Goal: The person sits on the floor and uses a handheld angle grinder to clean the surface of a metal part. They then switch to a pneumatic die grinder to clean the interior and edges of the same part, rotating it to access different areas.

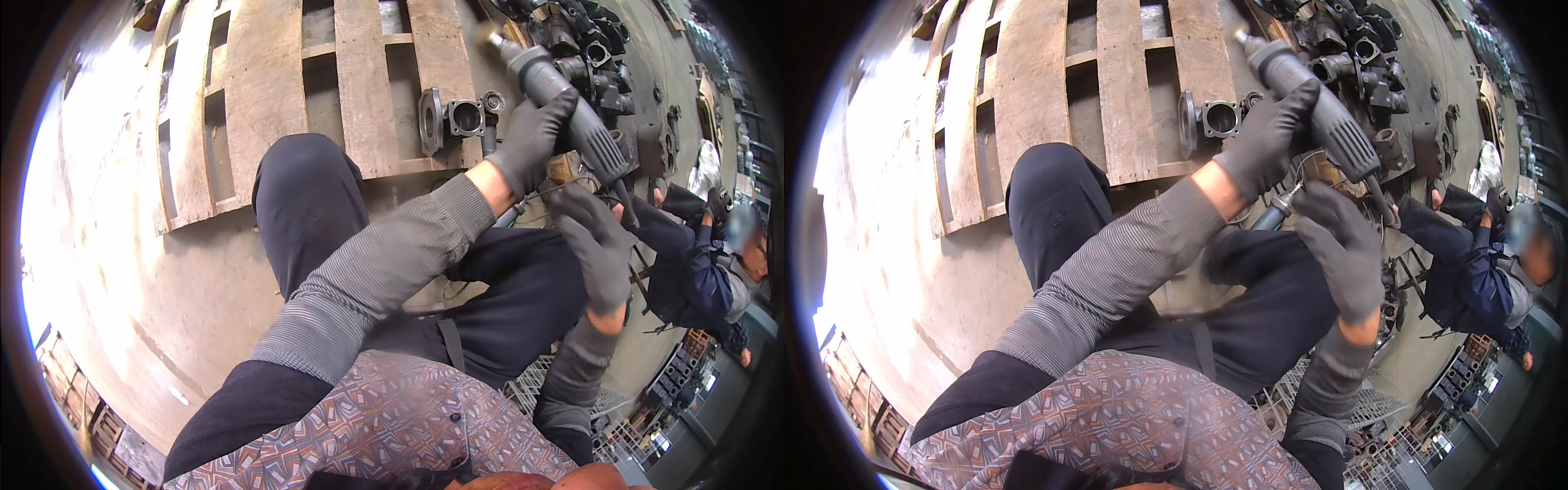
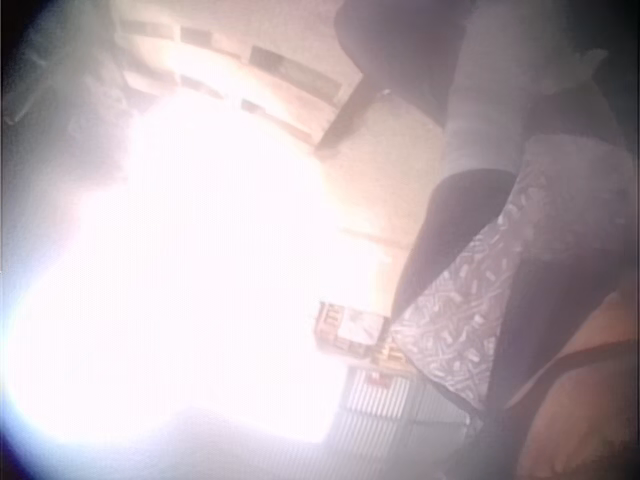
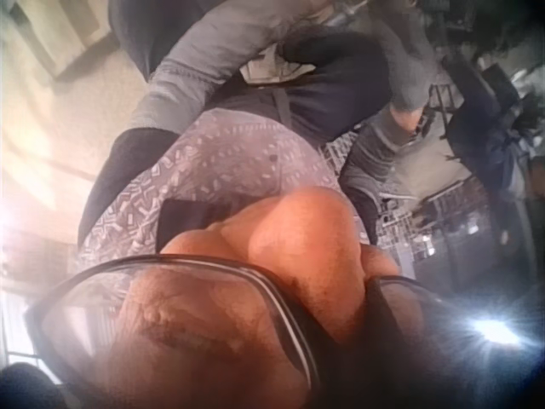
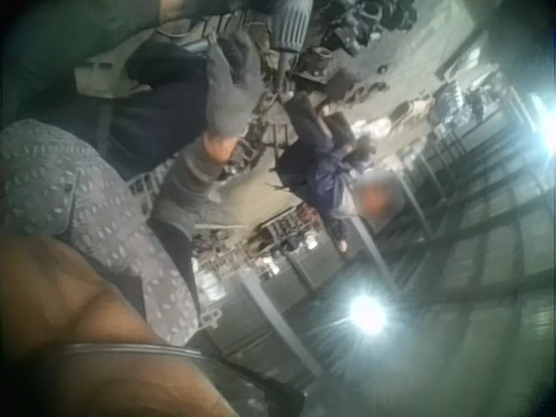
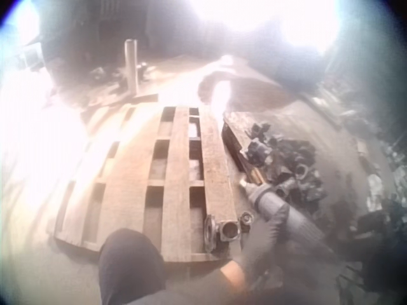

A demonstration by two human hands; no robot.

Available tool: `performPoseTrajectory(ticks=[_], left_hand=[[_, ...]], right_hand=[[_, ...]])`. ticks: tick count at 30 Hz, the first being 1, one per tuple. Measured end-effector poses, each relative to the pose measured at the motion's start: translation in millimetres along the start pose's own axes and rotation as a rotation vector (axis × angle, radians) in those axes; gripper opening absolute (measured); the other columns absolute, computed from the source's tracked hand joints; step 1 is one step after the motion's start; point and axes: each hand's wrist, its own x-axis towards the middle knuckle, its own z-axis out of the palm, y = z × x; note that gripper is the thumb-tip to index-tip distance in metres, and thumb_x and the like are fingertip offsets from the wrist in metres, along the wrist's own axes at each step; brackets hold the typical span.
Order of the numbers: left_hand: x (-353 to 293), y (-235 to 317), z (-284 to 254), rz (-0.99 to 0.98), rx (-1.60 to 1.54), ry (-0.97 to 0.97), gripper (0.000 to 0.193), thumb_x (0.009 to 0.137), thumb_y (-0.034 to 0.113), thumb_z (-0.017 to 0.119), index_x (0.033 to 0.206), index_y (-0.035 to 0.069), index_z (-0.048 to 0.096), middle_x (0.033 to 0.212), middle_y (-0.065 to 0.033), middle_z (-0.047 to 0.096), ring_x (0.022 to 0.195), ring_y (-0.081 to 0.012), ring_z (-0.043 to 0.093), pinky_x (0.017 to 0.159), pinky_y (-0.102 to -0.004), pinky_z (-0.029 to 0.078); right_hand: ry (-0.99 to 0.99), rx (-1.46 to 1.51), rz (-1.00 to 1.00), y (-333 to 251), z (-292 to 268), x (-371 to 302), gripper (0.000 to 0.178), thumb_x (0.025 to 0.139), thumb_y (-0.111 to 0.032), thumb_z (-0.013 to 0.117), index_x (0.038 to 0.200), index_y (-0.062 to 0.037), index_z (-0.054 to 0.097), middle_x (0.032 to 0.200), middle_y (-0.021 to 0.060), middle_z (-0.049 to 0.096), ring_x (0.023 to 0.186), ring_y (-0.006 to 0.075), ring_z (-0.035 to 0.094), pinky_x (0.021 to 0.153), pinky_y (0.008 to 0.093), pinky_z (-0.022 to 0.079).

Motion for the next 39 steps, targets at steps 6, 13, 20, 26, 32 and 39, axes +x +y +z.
performPoseTrajectory(ticks=[6, 13, 20, 26, 32, 39], left_hand=[[5, -5, 53, 0.193, 0.512, -0.15, 0.057, 0.088, 0.024, 0.084, 0.127, -0.006, 0.054, 0.117, -0.0217, 0.071, 0.105, -0.0276, 0.072, 0.093, -0.0387, 0.058], [8, 6, 68, 0.173, 1.535, -0.606, 0.072, 0.093, 0.057, 0.072, 0.137, 0.0, 0.063, 0.126, -0.0257, 0.07, 0.113, -0.0353, 0.071, 0.099, -0.0422, 0.056], [27, 51, -65, 0.358, 2.182, -0.317, 0.081, 0.086, 0.054, 0.08, 0.145, 0.003, 0.056, 0.14, -0.0217, 0.063, 0.127, -0.0377, 0.063, 0.105, -0.0442, 0.051], [54, 24, -124, 0.35, 2.628, -0.499, 0.091, 0.08, 0.053, 0.083, 0.151, 0.01, 0.048, 0.154, -0.0183, 0.051, 0.132, -0.0388, 0.058, 0.106, -0.0495, 0.05], [76, 9, -136, -0.251, 2.801, -0.604, 0.075, 0.084, 0.048, 0.08, 0.144, 0.012, 0.052, 0.135, -0.02, 0.059, 0.114, -0.0413, 0.066, 0.09, -0.0536, 0.057], [85, 15, -142, -0.269, 2.82, -0.553, 0.055, 0.086, 0.032, 0.078, 0.133, 0.009, 0.061, 0.123, -0.0228, 0.061, 0.106, -0.0429, 0.068, 0.087, -0.0517, 0.057]], right_hand=[[0.424, -0.049, -0.225, -3, -49, 18, 0.047, 0.096, -0.012, 0.072, 0.139, 0.0023, 0.059, 0.13, 0.0133, 0.068, 0.11, 0.0176, 0.068, 0.086, 0.0295, 0.056], [0.267, 0.387, -0.111, 94, -65, 61, 0.037, 0.089, -0.013, 0.076, 0.122, 0.0014, 0.064, 0.108, 0.011, 0.072, 0.09, 0.017, 0.072, 0.077, 0.0305, 0.06], [0.501, 0.31, 0.306, 247, -14, -27, 0.045, 0.078, -0.024, 0.087, 0.107, -0.0015, 0.062, 0.086, 0.004, 0.066, 0.07, 0.0124, 0.061, 0.068, 0.0314, 0.054], [0.483, 0.314, 0.588, 341, 61, -135, 0.05, 0.078, -0.01, 0.084, 0.116, -0.0029, 0.052, 0.081, 0.0074, 0.061, 0.054, 0.0173, 0.059, 0.048, 0.0347, 0.051], [0.455, 0.504, 0.832, 387, 124, -177, 0.048, 0.079, -0.012, 0.084, 0.112, -0.0052, 0.05, 0.078, 0.0074, 0.06, 0.053, 0.0191, 0.059, 0.046, 0.037, 0.05], [0.42, 0.365, 0.919, 409, 129, -183, 0.052, 0.077, -0.018, 0.083, 0.114, -0.0043, 0.05, 0.084, 0.0115, 0.063, 0.059, 0.0222, 0.062, 0.053, 0.0401, 0.051]])
